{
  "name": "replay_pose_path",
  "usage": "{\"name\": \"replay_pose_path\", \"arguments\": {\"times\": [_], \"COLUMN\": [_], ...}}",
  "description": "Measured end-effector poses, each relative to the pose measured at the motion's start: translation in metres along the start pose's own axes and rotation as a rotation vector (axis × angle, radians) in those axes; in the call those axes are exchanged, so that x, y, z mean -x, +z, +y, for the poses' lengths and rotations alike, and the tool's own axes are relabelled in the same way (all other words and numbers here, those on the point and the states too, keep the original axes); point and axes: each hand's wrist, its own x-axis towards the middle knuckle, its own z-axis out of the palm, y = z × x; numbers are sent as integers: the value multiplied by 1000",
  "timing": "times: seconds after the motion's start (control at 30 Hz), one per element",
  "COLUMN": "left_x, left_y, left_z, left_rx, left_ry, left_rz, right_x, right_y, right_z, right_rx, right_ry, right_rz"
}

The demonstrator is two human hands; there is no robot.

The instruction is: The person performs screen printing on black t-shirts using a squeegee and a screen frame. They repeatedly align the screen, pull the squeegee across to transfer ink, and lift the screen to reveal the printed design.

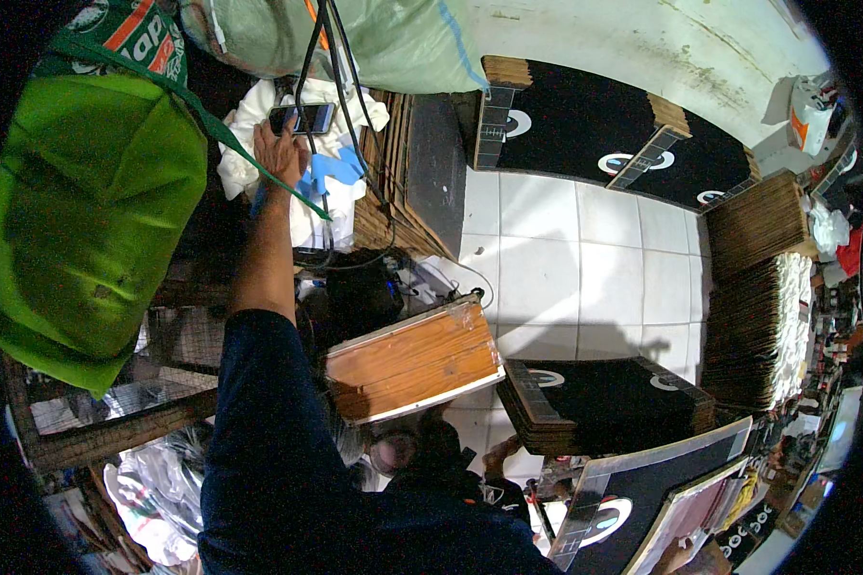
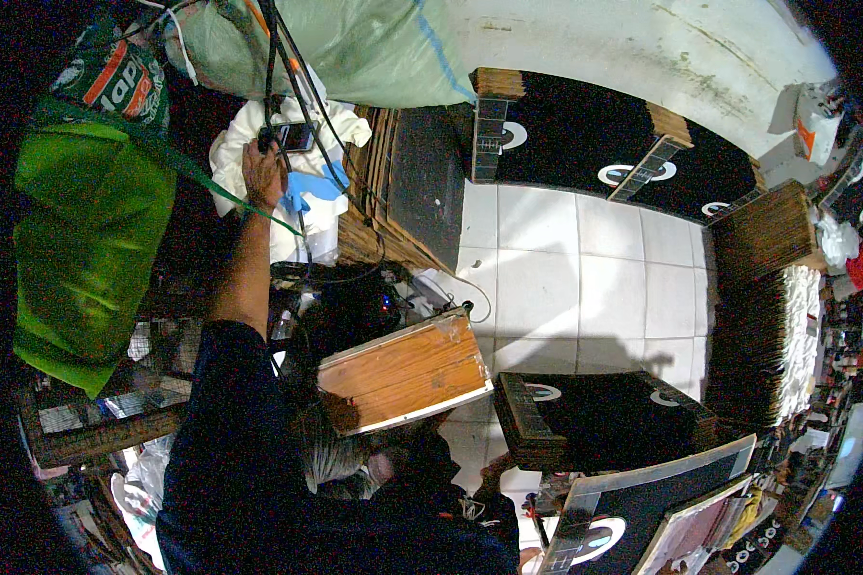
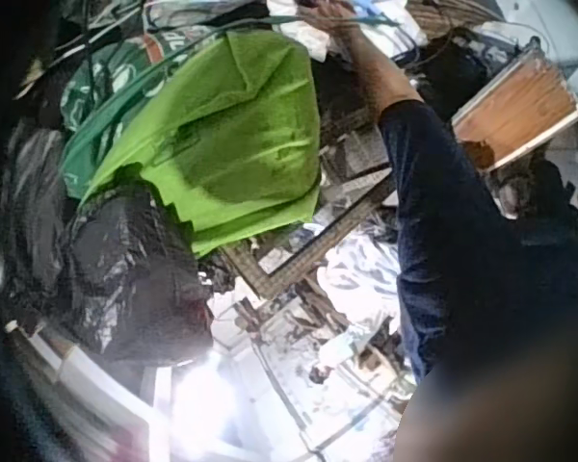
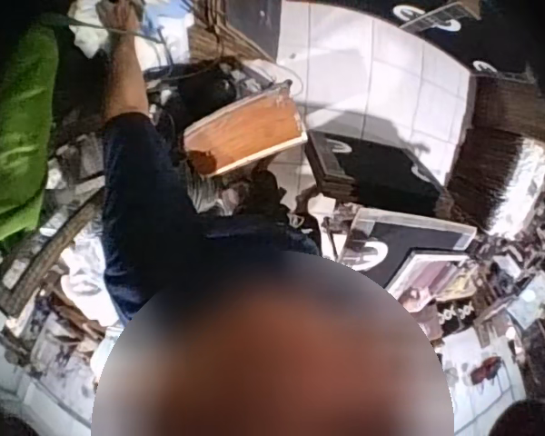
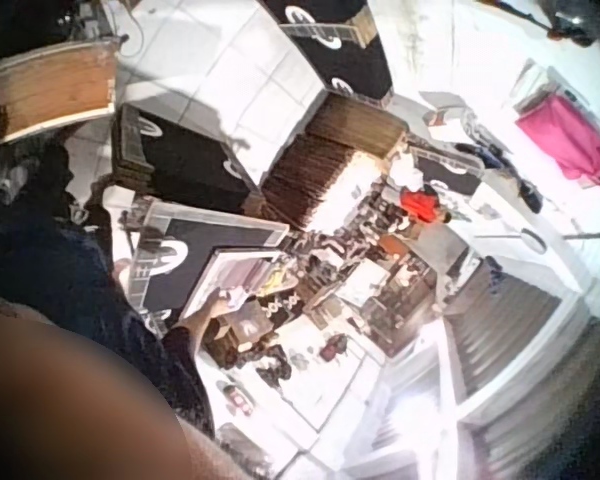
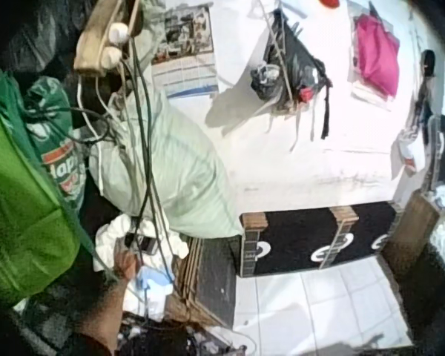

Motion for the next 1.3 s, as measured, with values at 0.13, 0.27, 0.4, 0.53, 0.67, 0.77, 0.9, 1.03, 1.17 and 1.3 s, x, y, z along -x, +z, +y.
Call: {"name": "replay_pose_path", "arguments": {"times": [0.13, 0.27, 0.4, 0.53, 0.67, 0.77, 0.9, 1.03, 1.17, 1.3], "left_x": [-1, -2, -2, -4, -8, -7, 17, 118, 230, 287], "left_y": [-1, 2, 9, 7, -3, -10, -42, -145, -245, -339], "left_z": [5, 7, 4, 1, 4, 11, 35, 115, 304, 506], "left_rx": [0, -51, 19, -17, 4, 89, 709, 371, 471, 1085], "left_ry": [-38, -81, -82, -110, -67, -137, -469, -837, -450, -195], "left_rz": [-37, -82, -35, -57, -120, -100, 195, 238, 79, -488], "right_x": [4, 17, 28, 36, 54, 72, 98, 117, 137, 133], "right_y": [14, 57, 89, 92, 84, 82, 79, 68, 55, 52], "right_z": [12, 58, 92, 95, 93, 101, 103, 80, 60, 84], "right_rx": [204, 80, 38, -36, -78, -118, -217, -117, 103, 168], "right_ry": [173, 399, 448, 487, 505, 503, 502, 730, 831, 936], "right_rz": [-319, -408, -377, -384, -372, -356, -287, -354, -303, -239]}}
